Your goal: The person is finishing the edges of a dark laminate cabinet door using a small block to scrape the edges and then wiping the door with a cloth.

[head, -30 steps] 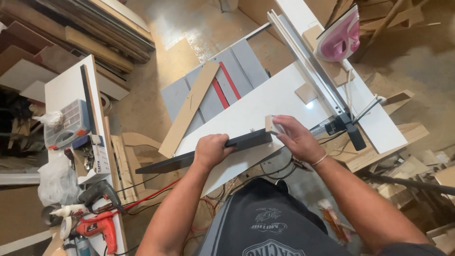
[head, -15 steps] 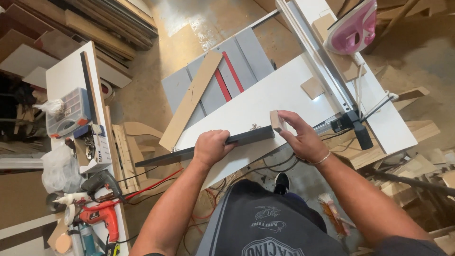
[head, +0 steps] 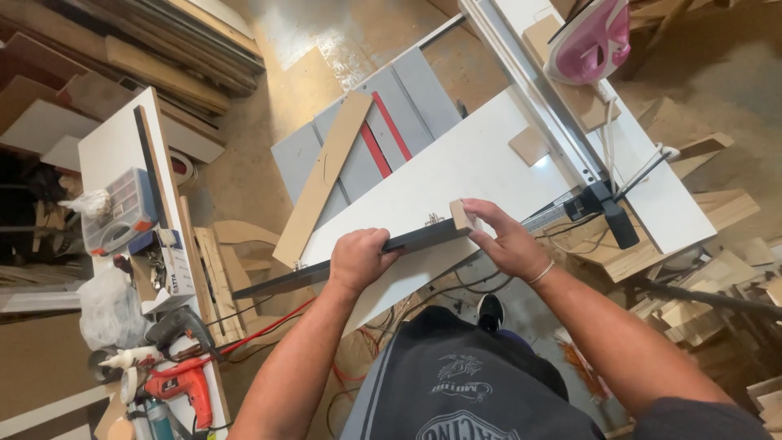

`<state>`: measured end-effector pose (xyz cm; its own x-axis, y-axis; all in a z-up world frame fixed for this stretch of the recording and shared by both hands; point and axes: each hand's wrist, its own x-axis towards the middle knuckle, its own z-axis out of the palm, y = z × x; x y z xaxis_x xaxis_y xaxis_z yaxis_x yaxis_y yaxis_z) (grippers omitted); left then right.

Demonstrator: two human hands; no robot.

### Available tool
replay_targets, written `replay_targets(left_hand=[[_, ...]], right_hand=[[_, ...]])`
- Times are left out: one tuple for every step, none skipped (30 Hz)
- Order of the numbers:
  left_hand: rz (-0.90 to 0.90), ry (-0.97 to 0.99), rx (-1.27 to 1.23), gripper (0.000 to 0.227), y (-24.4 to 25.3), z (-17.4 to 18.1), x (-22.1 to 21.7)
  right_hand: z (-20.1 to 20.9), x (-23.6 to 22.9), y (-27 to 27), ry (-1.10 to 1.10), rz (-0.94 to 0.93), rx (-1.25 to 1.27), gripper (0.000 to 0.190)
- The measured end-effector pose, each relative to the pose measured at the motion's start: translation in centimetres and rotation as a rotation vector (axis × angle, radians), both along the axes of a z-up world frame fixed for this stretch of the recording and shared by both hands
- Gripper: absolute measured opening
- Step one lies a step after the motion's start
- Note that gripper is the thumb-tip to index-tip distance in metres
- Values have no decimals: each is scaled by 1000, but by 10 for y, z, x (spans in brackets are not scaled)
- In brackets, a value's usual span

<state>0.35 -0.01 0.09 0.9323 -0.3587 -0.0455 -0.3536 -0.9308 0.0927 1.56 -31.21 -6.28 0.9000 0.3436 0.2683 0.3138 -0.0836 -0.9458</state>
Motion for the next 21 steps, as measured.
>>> replay_targets(left_hand=[[0,-4,-1,36,0,-1,0],[2,-7,-1,35,-1,-2,0],[5,-5,3,35,1,-3,-1],[5,-5,5,35,0,-2,0],[10,0,3,35,-1,-2,-2],[15,5,2,35,-2,-1,-4],[11,15,3,35,-1,-1,-6],[10,20,12,36,-1,-1,-10],[8,2,18,36,-2,1,-2],[2,-12,18,36,-3,1,3],[-4,-15,19,37,-2,1,0],[-9,-18,19,37,-2,0,-2],[-8,-14,22,37,-2,2,-1],[0,-8,18,37,-3,3,1],[7,10,11,37,-4,3,-2],[7,26,13,37,-3,4,-7],[6,14,16,37,-4,6,-5],[4,3,20,38,-5,8,-2],[4,3,20,38,-5,8,-2],[4,2,19,38,-5,8,-2],[5,3,18,38,-5,7,-3]], right_hand=[[-9,1,-5,-4,0,-1,47],[-18,3,-9,13,3,-6,48],[-29,3,-12,34,7,-6,48],[-15,4,-9,34,7,-4,48],[-1,2,-6,49,9,54,51],[13,0,-4,63,12,113,53],[7,-4,0,72,6,114,53],[1,-8,3,84,18,126,53],[-2,-1,5,72,29,136,53],[-13,3,2,58,24,135,53],[-25,1,0,97,27,120,53],[-38,0,-1,135,29,105,52],[-24,0,0,139,31,108,52],[-9,1,2,85,19,79,49],[5,-3,3,42,5,49,47],[13,-7,4,58,5,50,47],[22,-2,5,-51,3,-32,46],[31,2,5,-160,1,-114,45],[29,6,3,-160,1,-114,45],[28,10,1,-267,17,-216,45],[25,13,0,-372,34,-318,45]])
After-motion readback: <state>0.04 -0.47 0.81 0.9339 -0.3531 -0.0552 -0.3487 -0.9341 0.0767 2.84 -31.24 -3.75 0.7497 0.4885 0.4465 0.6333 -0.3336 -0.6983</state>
